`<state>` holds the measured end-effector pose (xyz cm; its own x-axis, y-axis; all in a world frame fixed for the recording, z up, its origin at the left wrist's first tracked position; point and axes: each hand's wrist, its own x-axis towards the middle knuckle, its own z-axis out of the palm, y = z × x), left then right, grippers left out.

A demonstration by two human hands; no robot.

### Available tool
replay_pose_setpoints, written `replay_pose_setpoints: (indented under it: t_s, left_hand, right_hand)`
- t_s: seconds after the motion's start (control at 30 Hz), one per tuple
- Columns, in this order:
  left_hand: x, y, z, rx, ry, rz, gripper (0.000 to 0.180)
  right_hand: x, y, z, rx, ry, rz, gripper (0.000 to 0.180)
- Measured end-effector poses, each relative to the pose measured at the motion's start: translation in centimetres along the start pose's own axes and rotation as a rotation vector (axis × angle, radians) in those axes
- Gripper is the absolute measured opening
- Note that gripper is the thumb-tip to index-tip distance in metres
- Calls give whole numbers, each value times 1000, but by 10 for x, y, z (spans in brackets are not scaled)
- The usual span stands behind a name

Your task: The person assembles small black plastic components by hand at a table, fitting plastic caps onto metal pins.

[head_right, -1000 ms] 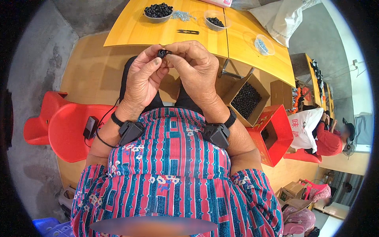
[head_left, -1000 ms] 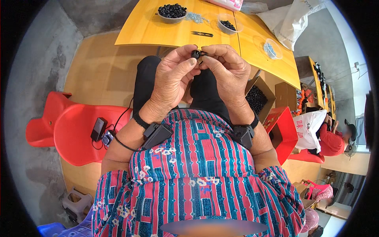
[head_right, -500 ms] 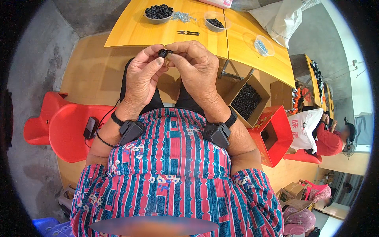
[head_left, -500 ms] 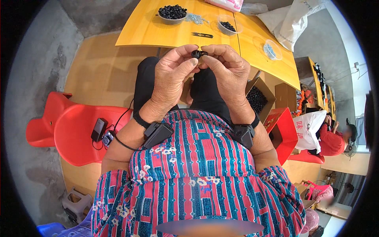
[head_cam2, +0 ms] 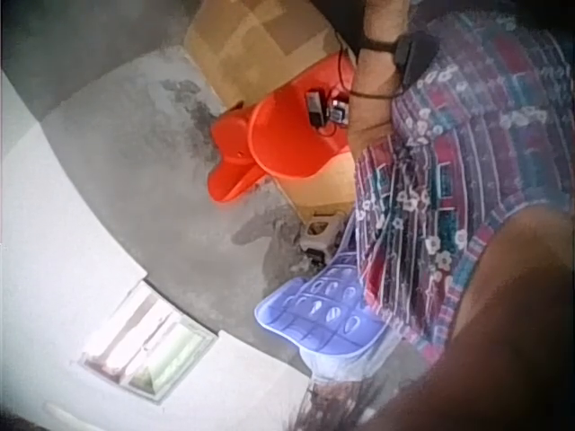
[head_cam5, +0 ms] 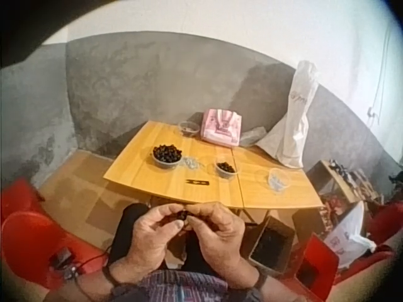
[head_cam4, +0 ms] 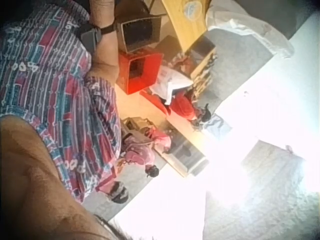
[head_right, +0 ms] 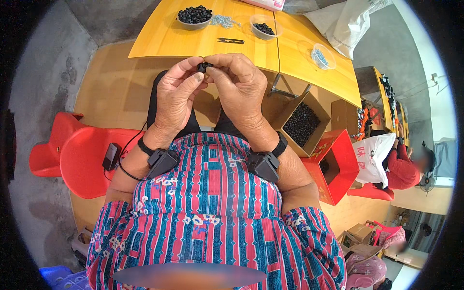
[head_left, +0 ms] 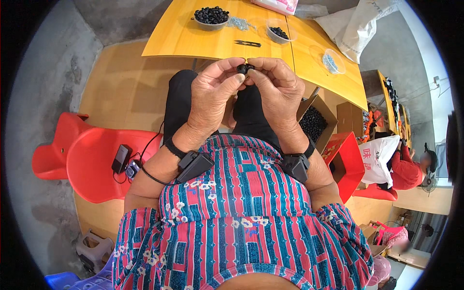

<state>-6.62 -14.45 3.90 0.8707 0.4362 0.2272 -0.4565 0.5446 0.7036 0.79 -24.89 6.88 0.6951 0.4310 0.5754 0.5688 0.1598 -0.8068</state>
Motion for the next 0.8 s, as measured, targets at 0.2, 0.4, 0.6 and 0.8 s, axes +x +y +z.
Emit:
replay_pose_setpoints:
  t_s: [0.2,0.4,0.6,0.8]
  left_hand:
    - [0,-1,-2,49,2,3,28]
    - [0,-3,-4,69,-17,24,28]
    - [0,-4,-6,134,-32,38,29]
    - [1,-1,-2,106,0,52,28]
  right_hand:
    - [3,1,-4,-289,-31,-194,16]
    - [6,-2,-5,-55,-105,-11,15]
    - [7,-4,-8,4,-123,24,16]
    - [13,-4,-12,-47,-178,-18,17]
